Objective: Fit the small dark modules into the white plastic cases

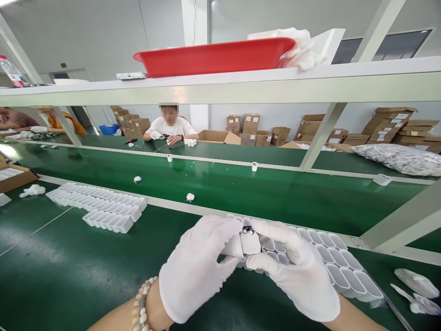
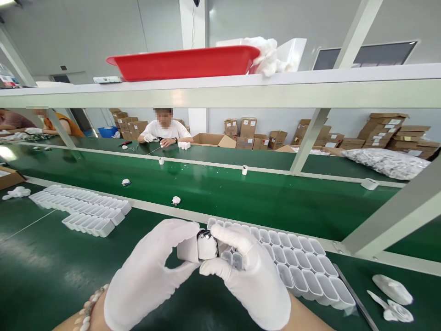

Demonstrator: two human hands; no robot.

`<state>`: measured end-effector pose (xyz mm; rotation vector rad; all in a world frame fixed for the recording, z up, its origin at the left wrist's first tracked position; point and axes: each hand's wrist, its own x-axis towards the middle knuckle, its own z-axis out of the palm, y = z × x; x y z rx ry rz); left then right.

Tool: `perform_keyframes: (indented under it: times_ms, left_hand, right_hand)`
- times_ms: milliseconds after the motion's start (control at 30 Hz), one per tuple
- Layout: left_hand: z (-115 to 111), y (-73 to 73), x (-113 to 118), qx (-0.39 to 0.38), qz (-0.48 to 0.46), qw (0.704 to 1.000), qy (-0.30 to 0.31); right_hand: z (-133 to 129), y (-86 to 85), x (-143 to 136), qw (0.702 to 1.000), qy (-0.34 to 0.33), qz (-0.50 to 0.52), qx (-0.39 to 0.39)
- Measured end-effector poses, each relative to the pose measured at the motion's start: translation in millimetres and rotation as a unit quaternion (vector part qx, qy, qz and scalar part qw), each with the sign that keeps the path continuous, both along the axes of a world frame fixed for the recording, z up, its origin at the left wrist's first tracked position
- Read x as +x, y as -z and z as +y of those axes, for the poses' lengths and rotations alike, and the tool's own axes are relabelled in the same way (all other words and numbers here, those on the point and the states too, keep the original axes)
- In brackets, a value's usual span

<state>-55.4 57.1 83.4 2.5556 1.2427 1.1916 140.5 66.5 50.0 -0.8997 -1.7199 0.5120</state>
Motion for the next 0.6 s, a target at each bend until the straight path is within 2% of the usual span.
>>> perform_keyframes:
  times_ms: [167, 367, 467, 600]
  left_hand:
    - [-3.5, 4.8, 3.1, 0.010, -0.064, 0.998, 0.000]
    - [-0.1, 6.6, 7.5, 0.012, -0.097, 0.995, 0.015]
    - [-2.3, 11.6, 11.5, 0.035, -0.098, 0.994, 0.019]
    - [-2.4, 19.9, 16.6, 0.035, -0.086, 0.996, 0.010]
  right_hand:
    - [0.1, -3.9, -5.4, 0.992, -0.014, -0.088, 0.089]
    - [-4.3, 1.1, -12.1, 0.984, 0.012, -0.149, 0.095]
    - [-7.2, 4.3, -15.5, 0.987, 0.003, -0.151, 0.057]
    - [-8.8, 2.3, -22.6, 0.990, 0.039, -0.112, -0.071]
